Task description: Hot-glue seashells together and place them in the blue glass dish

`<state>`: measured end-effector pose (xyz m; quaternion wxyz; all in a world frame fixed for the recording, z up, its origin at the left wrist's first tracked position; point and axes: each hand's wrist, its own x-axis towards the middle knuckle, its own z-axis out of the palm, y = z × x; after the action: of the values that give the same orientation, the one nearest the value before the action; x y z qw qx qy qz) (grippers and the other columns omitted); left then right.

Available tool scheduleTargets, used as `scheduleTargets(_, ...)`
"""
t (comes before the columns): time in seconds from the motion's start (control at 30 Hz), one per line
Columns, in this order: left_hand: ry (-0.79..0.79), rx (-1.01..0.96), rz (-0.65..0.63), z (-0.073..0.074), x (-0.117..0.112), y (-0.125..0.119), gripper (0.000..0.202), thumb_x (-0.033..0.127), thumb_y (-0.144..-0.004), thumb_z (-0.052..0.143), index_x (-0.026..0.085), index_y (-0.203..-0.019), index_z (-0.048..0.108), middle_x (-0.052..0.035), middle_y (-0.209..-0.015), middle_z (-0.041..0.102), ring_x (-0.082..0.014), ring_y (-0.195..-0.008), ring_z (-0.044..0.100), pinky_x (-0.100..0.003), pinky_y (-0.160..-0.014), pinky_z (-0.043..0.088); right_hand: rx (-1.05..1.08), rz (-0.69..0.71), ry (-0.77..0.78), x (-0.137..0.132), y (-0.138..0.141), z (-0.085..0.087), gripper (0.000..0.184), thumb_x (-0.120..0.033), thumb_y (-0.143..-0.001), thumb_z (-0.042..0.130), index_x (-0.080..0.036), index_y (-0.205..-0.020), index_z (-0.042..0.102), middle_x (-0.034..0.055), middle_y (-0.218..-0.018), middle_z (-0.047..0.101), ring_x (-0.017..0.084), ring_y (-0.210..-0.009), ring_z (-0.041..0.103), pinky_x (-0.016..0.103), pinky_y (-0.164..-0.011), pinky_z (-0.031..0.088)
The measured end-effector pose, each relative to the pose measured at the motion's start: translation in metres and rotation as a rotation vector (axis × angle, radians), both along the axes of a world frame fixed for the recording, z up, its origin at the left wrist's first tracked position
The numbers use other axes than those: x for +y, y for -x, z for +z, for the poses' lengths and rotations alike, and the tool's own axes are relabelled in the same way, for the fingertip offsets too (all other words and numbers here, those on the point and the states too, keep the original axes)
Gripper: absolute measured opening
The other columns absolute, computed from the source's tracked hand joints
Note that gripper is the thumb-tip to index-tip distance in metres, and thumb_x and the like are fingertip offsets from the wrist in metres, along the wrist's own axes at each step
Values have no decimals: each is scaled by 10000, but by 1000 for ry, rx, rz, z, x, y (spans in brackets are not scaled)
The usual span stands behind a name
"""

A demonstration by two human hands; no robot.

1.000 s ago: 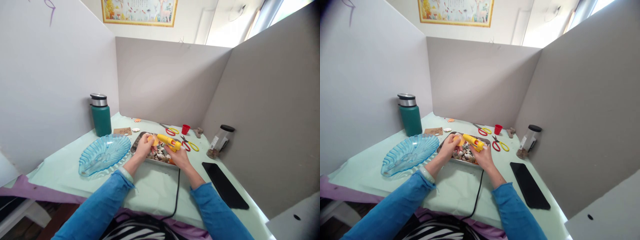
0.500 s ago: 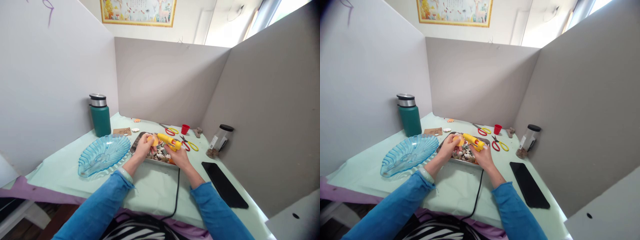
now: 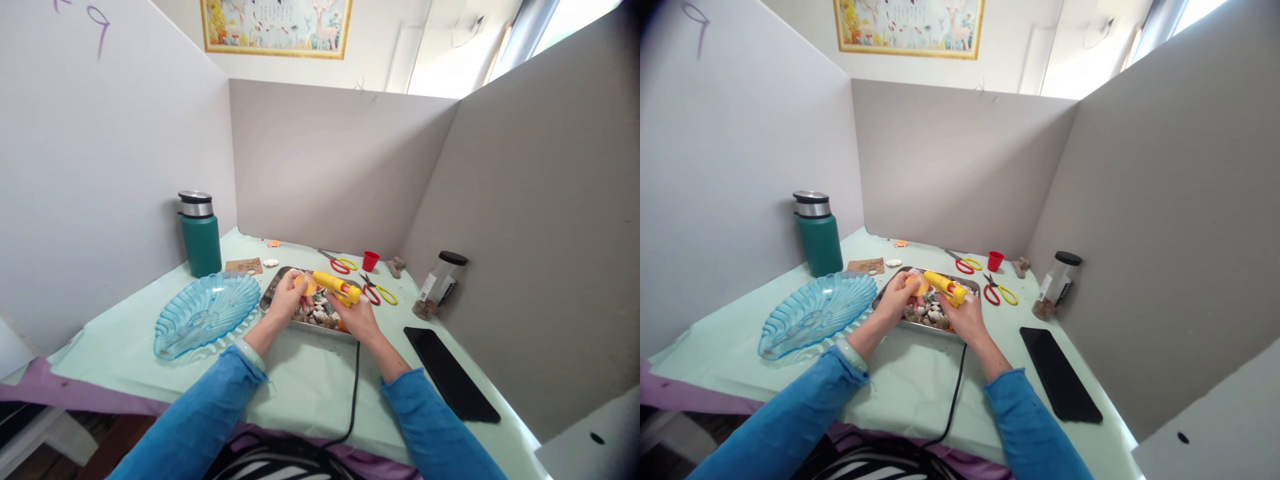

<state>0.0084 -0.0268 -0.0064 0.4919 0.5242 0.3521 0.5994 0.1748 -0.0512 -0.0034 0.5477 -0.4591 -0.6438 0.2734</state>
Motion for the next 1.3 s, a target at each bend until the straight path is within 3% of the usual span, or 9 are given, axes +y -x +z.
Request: scheduleTargets(1.3,-11,-35,-4,0,-1,1,367,380,-759,686,191,-931,423,28,-610,643,-114,-409,568,-195,-346,403,7,-8,-30,2,-1,-4,379,-481,-726,681,-132,-872,699,86,-814,735,225,-716,677,316,-637,537)
